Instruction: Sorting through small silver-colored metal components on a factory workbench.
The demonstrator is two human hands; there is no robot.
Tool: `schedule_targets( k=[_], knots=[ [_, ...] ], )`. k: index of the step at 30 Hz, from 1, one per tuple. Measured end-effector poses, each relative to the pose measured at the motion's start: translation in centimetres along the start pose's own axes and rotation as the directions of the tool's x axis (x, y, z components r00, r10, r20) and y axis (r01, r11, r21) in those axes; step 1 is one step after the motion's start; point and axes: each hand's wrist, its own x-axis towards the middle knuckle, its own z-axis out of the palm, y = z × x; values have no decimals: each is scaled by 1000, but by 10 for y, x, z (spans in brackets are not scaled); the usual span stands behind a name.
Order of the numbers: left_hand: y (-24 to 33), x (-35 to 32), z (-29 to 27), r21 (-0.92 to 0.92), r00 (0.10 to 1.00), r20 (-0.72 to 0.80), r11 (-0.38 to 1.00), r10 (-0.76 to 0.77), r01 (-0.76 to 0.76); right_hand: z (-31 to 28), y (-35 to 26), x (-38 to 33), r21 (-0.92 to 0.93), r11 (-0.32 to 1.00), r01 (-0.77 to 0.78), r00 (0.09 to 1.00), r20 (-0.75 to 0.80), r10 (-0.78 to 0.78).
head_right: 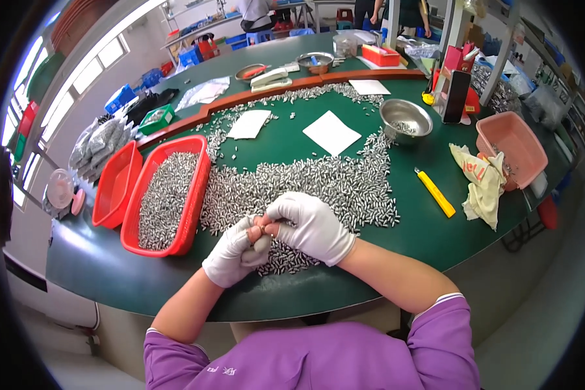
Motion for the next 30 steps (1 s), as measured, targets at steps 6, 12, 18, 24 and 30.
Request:
schedule_targets(
  k=[6, 12, 18, 24, 30],
  knots=[
    [-1, 0, -2, -13, 1000, -6, 1000, 14, -14, 3, 4, -3, 35, 998, -51, 999, 17, 51],
    [-6, -1, 1, -12, 999, -25, 999, 32, -32, 4, 5, -3, -136, 987, 87, 996, -24, -91],
    [-4, -4, 3, 73, 996, -90, 997, 9, -3, 2, 1, -2, -151, 978, 142, 990, 17, -141],
    [-5, 0, 2, 31, 996, -83, 999, 45, -42, -5, 0, 1, -260, 958, 121, 982, -108, -154],
    [-6, -1, 0, 90, 991, -102, 993, 88, -79, 1, -3, 3, -305, 932, 194, 978, -16, -208]
  ],
)
